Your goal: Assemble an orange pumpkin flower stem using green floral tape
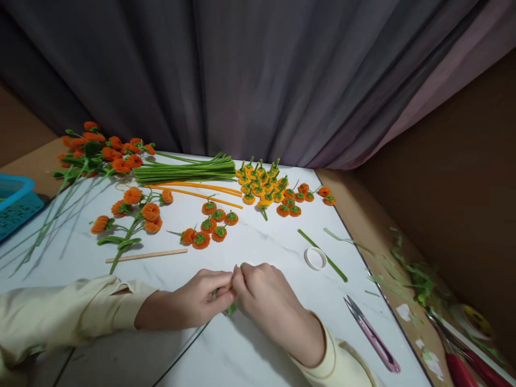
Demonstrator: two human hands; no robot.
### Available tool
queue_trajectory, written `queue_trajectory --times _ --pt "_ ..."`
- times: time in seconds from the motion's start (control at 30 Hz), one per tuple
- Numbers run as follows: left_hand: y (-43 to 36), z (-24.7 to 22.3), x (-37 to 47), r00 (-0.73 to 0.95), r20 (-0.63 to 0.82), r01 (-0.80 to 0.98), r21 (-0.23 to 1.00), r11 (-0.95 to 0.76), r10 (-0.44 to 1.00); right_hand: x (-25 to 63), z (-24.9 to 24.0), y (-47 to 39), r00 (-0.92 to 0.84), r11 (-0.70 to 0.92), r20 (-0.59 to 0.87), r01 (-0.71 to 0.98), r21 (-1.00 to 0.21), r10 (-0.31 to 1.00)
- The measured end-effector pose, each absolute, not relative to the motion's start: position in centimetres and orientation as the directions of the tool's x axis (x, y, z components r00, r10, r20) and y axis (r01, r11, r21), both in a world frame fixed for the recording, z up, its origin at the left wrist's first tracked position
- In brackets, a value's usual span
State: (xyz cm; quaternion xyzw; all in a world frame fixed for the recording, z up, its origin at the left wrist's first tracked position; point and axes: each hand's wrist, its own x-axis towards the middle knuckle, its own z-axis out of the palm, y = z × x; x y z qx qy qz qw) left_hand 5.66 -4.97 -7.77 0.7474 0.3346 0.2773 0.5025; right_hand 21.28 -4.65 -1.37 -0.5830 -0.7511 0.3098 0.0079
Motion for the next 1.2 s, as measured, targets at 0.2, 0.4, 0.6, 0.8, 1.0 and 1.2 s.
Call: queue_trajectory --times 0.2,0.4,0.6,0.8,1.0,1.2 --pt "-5.4 -8.4 5.8 0.635 0.097 0.247 0.914 -0.321 0.766 21.1 -0.6 -4.7 -0.322 0.209 -0.385 0.928 -0.307 0.865" --pt "-5.4 -9.2 5.9 0.639 0.109 0.254 0.905 -0.342 0.761 20.5 0.1 -5.0 -0.393 0.376 -0.340 0.919 -0.118 0.854" --pt "-5.6 -9.5 6.0 0.648 0.091 0.310 0.876 -0.371 0.757 19.4 0.6 -5.5 -0.382 0.397 -0.364 0.917 -0.035 0.850" --pt "-5.6 -8.9 6.0 0.628 -0.069 0.374 0.900 -0.223 0.775 19.1 -0.2 -6.1 -0.386 0.394 -0.218 0.919 -0.005 0.896" --pt "-5.6 -8.8 5.9 0.635 -0.026 0.328 0.914 -0.238 0.772 18.8 -0.9 -6.7 -0.496 0.492 0.081 0.868 0.062 0.865" --pt "-5.5 -9.1 5.8 0.660 0.029 0.278 0.919 -0.280 0.751 18.6 -1.5 -7.0 -0.533 0.497 0.251 0.845 0.195 0.808"
